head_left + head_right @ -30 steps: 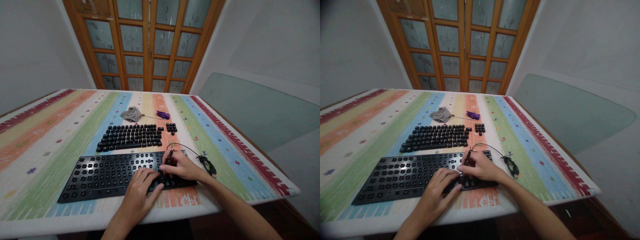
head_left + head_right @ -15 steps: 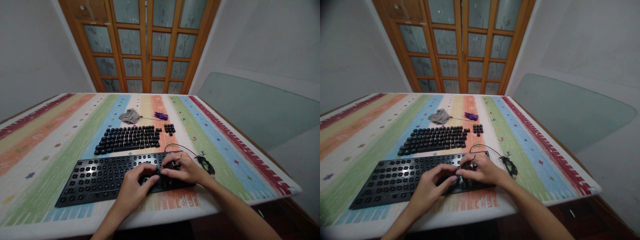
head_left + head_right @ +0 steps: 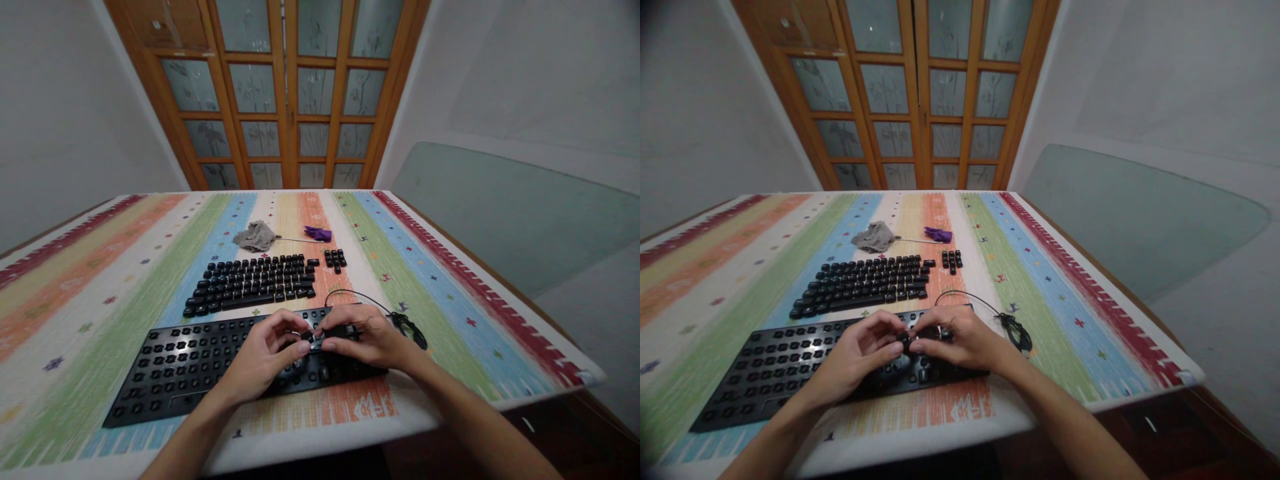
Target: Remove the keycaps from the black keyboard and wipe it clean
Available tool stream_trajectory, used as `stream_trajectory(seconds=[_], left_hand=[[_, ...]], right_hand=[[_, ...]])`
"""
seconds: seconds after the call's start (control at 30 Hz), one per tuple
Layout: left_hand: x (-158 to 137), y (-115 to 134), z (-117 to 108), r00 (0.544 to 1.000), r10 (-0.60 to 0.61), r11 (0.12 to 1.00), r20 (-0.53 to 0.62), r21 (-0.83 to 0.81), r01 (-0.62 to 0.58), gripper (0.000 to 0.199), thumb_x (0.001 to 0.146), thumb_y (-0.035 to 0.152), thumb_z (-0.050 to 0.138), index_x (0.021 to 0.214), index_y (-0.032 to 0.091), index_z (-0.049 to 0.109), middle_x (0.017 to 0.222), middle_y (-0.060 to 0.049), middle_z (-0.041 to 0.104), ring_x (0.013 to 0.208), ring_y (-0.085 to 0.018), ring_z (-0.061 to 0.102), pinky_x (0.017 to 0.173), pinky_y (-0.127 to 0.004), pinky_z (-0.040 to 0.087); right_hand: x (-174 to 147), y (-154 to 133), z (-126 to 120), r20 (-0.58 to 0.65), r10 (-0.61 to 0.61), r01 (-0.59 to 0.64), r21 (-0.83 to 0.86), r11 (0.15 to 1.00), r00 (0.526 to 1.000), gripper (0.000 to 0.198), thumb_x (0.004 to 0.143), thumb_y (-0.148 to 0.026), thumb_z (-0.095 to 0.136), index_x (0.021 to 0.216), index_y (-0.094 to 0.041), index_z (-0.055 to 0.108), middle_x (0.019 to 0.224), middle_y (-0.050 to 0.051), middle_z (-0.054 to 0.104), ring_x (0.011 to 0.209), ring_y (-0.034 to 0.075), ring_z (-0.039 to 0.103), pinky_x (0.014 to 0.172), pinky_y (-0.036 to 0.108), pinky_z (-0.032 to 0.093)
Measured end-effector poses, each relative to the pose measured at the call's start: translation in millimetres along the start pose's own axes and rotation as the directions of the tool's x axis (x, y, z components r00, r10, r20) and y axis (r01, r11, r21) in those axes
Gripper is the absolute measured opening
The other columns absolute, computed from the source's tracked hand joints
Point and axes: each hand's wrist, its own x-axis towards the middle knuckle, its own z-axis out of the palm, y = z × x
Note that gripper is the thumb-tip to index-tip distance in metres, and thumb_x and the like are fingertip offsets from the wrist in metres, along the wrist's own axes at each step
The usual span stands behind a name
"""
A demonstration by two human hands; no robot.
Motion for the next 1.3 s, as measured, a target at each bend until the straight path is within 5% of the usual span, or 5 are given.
stream_trajectory(seconds=[0.23, 0.43, 0.7, 1.03, 1.3], left_hand=[[7.6, 12.9, -7.1, 0.908, 0.397, 0.687, 0.136, 0.612, -0.392, 0.02, 0.095, 0.019, 0.058, 0.114, 0.021, 0.065, 0.109, -0.007, 0.072, 0.102, -0.02, 0.067, 0.091, -0.037, 0.056], [29.6, 27.9, -17.4, 0.822, 0.436, 0.478, 0.367, 0.679, -0.557, 0.021, 0.097, 0.016, 0.053, 0.115, 0.017, 0.063, 0.125, -0.012, 0.063, 0.118, -0.021, 0.059, 0.098, -0.04, 0.053], [101.8, 20.5, -20.5, 0.777, 0.49, 0.377, 0.395, 0.708, -0.598, 0.012, 0.093, 0.016, 0.056, 0.102, 0.016, 0.064, 0.117, -0.011, 0.061, 0.113, -0.024, 0.056, 0.097, -0.044, 0.05], [162.8, -24.9, 10.3, 0.886, 0.223, 0.24, 0.406, 0.858, -0.454, 0.01, 0.088, 0.017, 0.059, 0.091, 0.013, 0.068, 0.109, -0.01, 0.063, 0.104, -0.025, 0.055, 0.095, -0.041, 0.048], [171.9, -33.9, 14.5, 0.898, 0.179, 0.227, 0.402, 0.871, -0.436, 0.015, 0.089, 0.017, 0.055, 0.089, 0.012, 0.07, 0.107, -0.012, 0.064, 0.104, -0.026, 0.055, 0.095, -0.04, 0.047]], right_hand=[[-0.5, 2.2, -3.7, -0.141, 0.019, -0.032, -0.091, 0.995, 0.99, 0.016, 0.091, -0.032, 0.069, 0.099, -0.019, 0.066, 0.087, 0.004, 0.074, 0.078, 0.015, 0.069, 0.074, 0.03, 0.056], [1.0, 4.3, -6.7, -0.19, 0.026, -0.062, -0.184, 0.981, 0.981, 0.017, 0.092, -0.033, 0.066, 0.096, -0.017, 0.064, 0.086, 0.006, 0.073, 0.078, 0.016, 0.069, 0.071, 0.028, 0.054], [2.1, 6.0, -17.0, -0.128, 0.082, -0.116, -0.285, 0.952, 0.988, 0.021, 0.091, -0.034, 0.066, 0.083, -0.016, 0.065, 0.07, 0.001, 0.067, 0.058, 0.011, 0.06, 0.058, 0.024, 0.047], [0.2, 5.5, -18.2, -0.023, 0.001, -0.005, -0.158, 0.987, 1.0, 0.019, 0.086, -0.032, 0.07, 0.077, -0.016, 0.064, 0.063, -0.002, 0.06, 0.052, 0.01, 0.052, 0.054, 0.023, 0.044], [-1.8, 6.4, -22.0, 0.218, 0.144, -0.133, -0.061, 0.989, 0.965, 0.026, 0.082, -0.039, 0.074, 0.077, -0.015, 0.067, 0.057, -0.002, 0.06, 0.05, 0.01, 0.054, 0.049, 0.021, 0.042]])
